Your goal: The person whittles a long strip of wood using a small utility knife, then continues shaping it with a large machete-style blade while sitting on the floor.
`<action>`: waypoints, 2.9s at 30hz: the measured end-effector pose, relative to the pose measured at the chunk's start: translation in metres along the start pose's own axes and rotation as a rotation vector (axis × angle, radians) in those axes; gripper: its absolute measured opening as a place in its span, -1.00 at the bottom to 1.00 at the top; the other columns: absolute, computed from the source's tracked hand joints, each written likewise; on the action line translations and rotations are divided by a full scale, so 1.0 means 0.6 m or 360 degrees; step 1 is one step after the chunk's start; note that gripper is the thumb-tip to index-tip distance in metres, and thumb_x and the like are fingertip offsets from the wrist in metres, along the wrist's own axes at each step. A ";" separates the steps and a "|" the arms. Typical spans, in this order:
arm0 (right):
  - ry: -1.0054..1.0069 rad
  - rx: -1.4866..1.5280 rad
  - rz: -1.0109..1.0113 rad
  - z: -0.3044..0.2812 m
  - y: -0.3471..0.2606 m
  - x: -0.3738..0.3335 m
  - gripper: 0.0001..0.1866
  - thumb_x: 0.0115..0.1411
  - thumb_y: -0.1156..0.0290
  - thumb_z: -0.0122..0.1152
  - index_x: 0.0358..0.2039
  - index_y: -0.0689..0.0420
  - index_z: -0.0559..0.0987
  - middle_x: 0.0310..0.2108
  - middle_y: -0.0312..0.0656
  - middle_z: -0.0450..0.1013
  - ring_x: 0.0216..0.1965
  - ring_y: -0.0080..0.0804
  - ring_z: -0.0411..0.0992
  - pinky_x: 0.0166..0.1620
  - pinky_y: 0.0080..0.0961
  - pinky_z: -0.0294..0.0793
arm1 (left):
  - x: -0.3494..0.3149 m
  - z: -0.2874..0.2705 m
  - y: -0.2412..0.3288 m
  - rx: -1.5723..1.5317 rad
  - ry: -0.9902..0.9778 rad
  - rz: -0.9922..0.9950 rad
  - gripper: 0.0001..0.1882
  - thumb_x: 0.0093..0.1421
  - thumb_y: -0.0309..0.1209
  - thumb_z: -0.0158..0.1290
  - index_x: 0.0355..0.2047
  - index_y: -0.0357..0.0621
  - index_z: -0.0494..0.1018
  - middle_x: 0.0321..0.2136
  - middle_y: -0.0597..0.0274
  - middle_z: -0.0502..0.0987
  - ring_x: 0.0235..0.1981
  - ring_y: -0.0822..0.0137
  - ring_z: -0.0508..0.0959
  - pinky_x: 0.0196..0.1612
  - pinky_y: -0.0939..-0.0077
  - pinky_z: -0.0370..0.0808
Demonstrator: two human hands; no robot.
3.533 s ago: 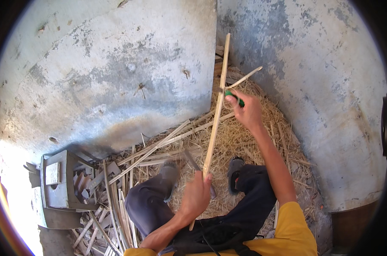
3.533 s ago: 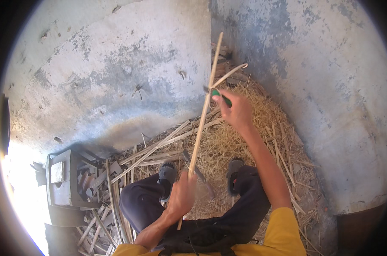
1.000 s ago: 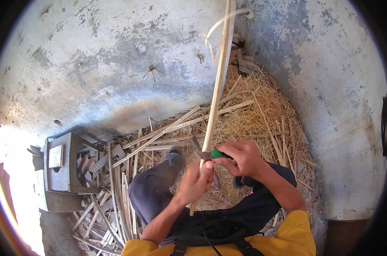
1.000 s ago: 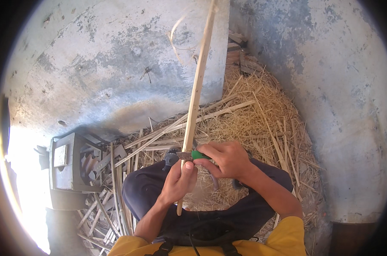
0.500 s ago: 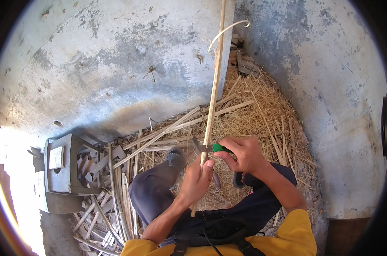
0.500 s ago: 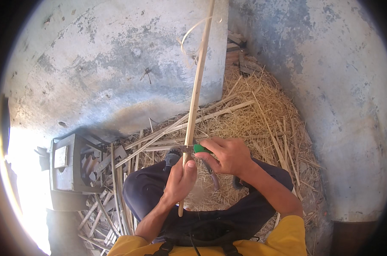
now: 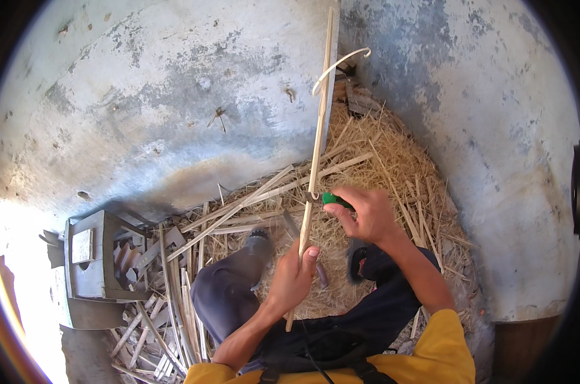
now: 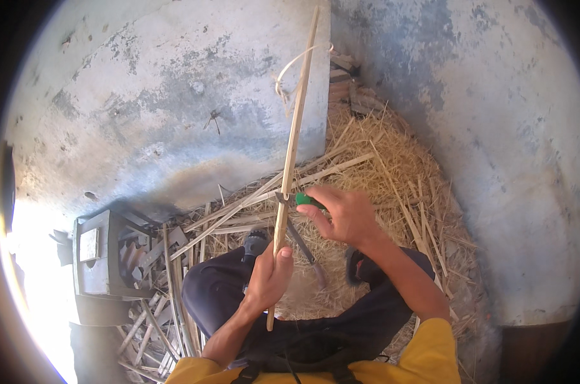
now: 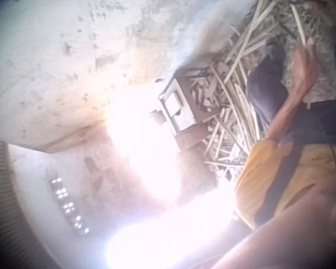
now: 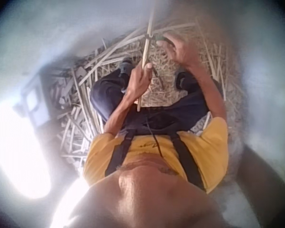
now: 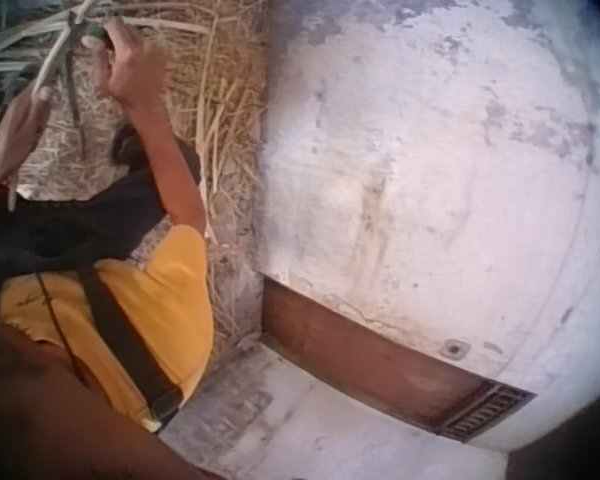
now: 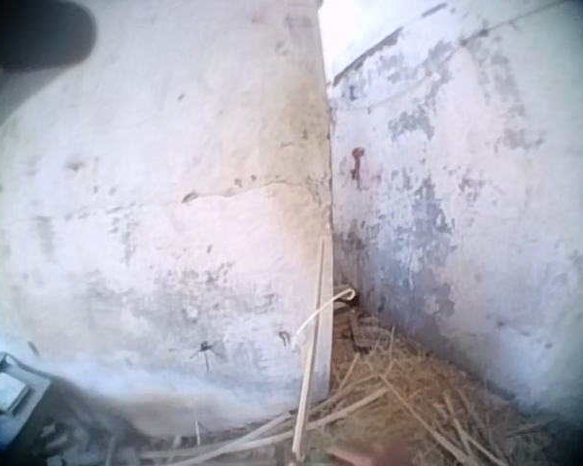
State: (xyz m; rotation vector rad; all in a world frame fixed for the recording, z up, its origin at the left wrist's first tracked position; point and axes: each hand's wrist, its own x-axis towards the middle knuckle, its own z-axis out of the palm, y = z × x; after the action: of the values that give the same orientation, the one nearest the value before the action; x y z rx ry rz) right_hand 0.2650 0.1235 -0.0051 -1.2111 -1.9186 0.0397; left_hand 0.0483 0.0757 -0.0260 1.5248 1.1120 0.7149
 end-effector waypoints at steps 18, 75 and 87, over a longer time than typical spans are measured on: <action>0.0051 -0.0072 0.0125 -0.023 0.067 0.049 -0.73 0.33 0.14 0.29 -0.21 0.10 0.66 -0.53 -0.20 0.58 -0.60 -0.26 0.53 -0.52 -0.36 0.43 | -0.008 0.015 0.002 0.0191 -0.0058 -0.0058 -0.61 0.50 -0.14 -0.05 -0.19 -0.32 0.38 -0.60 -0.04 0.54 -0.53 -0.03 0.63 -0.44 0.13 0.46; -0.0037 0.1096 0.0932 -0.034 0.042 0.005 -0.68 0.36 0.21 0.32 -0.08 0.23 0.64 -0.46 -0.41 0.49 -0.41 -0.71 0.40 -0.29 -0.65 0.39 | 0.024 -0.001 -0.005 -0.0866 -0.0766 -0.0296 -0.34 0.54 0.15 -0.41 -0.01 -0.25 0.36 -0.63 0.50 0.16 -0.74 0.61 0.17 -0.68 0.66 0.14; 0.0030 0.0597 0.0731 -0.043 0.044 0.001 -0.69 0.42 0.16 0.18 -0.17 0.19 0.59 -0.57 -0.26 0.44 -0.53 -0.49 0.44 -0.39 -0.48 0.39 | 0.021 0.001 -0.021 -0.0820 -0.0511 -0.0326 -0.66 0.58 -0.15 -0.20 -0.18 -0.14 0.39 -0.57 0.53 0.19 -0.63 0.67 0.15 -0.59 0.69 0.14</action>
State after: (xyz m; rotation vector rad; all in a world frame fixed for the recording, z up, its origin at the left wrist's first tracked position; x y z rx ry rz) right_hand 0.3011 0.1282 0.0002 -1.3516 -1.4932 0.6002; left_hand 0.0503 0.0867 -0.0397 1.0242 0.7522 0.5379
